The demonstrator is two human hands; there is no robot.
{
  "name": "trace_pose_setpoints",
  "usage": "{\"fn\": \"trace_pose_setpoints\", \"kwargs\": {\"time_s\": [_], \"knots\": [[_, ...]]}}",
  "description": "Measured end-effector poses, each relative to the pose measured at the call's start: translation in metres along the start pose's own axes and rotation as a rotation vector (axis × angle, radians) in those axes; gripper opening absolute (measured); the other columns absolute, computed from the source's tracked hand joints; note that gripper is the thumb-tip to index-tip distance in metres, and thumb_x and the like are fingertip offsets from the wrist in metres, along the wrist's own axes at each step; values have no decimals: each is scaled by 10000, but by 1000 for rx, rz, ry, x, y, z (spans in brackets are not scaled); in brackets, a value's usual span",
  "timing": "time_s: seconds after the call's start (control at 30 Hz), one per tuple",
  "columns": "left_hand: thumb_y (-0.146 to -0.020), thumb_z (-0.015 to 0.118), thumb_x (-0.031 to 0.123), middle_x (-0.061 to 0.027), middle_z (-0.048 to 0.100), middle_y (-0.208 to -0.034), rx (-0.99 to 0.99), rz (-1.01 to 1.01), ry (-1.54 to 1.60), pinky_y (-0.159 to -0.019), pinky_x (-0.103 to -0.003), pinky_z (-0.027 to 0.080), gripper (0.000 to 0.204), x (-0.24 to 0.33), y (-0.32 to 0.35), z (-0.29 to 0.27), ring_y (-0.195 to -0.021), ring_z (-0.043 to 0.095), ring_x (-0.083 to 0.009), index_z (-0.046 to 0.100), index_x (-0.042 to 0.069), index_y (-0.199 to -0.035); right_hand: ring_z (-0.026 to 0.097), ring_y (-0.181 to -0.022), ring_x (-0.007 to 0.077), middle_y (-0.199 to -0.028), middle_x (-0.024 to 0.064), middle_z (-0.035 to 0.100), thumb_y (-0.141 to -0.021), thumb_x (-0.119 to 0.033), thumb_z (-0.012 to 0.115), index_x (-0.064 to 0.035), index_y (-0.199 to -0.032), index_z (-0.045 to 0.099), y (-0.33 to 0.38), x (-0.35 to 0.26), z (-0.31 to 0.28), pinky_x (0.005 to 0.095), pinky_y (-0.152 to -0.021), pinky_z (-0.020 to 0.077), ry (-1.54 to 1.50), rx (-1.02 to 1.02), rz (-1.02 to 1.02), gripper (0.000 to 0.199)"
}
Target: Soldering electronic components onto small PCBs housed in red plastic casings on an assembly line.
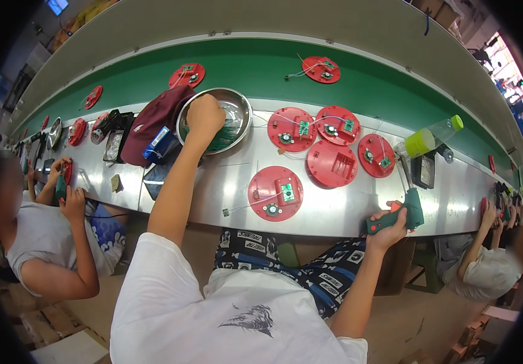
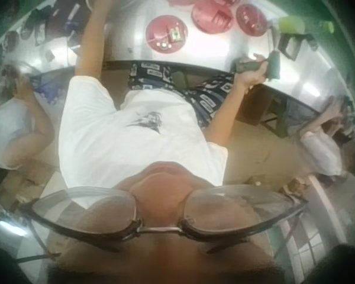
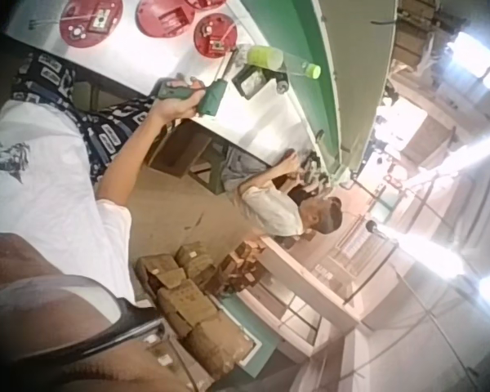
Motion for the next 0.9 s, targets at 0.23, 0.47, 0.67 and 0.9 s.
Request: {"fn": "trace_pose_setpoints", "kwargs": {"time_s": [0.23,0.47,0.67,0.9], "knots": [[-779,620,87,-246,695,-990,60,127,-168,-846,-509,553,181,29,7,-4,-980,655,-440,722,-36,-864,520,-497,183,-743,103,593,-1024,-350,503,7,-1058,595,-3,9,-12,325,-478,454,-49,-10,1,371],[-925,577,112,-232,687,-941,308,504,165,-780,-477,524,180,58,40,-57,-884,652,-427,657,-42,-972,575,-518,187,-1019,169,628,-1019,-234,500,42,-1123,558,2,3,4,328,-456,485,-54,-219,-61,300],[-885,633,62,-200,660,-918,-126,502,706,-704,-445,503,112,126,178,-77,-843,641,-406,633,-23,-958,598,-531,196,-1041,205,632,-963,-258,585,74,-1234,540,60,-9,35,296,-448,478,139,-534,-86,431],[-806,684,-31,-146,617,-842,237,515,585,-641,-416,496,102,125,248,-42,-718,598,-331,651,-25,-902,604,-568,205,-1036,200,632,-935,-247,631,107,-1207,556,101,2,20,308,-509,490,199,-730,-33,453]]}}
Point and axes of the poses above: each hand's wrist, its own y-axis away from the middle knuckle, its own z-axis out of the palm, x = y × z, the point moved 9 cm from there along -y, towards the middle knuckle
